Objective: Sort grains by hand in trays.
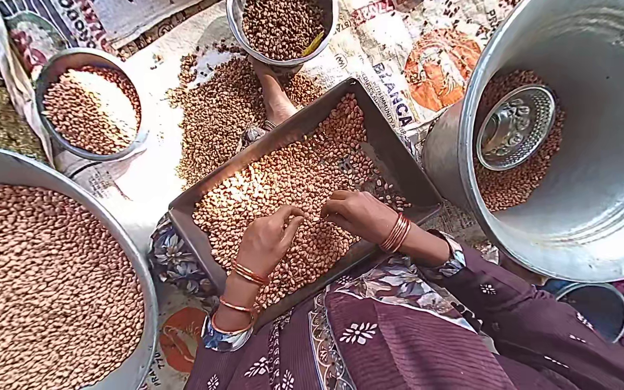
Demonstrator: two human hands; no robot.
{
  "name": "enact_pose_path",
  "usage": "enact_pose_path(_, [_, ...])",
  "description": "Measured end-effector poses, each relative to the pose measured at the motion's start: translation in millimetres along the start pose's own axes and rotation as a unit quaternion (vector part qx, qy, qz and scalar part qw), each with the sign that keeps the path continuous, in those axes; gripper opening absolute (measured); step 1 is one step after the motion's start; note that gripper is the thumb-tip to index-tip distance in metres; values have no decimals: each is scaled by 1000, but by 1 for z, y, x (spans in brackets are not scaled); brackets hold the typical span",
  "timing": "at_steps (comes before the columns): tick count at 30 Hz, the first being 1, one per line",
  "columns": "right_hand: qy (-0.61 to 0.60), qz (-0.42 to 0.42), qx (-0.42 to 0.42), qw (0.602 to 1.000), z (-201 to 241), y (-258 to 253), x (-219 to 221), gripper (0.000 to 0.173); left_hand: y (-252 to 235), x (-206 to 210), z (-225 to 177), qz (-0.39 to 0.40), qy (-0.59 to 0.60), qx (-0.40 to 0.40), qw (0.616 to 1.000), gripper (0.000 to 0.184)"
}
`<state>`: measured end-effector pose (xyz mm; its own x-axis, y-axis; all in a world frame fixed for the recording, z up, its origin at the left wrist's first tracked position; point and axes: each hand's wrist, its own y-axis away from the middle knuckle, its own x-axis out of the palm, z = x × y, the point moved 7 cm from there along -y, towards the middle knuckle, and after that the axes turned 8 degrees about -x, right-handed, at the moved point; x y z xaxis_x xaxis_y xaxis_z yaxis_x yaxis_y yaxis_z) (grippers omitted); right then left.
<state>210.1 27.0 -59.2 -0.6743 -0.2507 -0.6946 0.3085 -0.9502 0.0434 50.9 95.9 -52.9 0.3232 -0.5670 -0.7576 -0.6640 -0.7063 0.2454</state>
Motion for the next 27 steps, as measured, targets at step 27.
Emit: enact_pose_path(27, [12,117,-58,991,30,8,41,18,59,17,20,-89,-96,19,991,27])
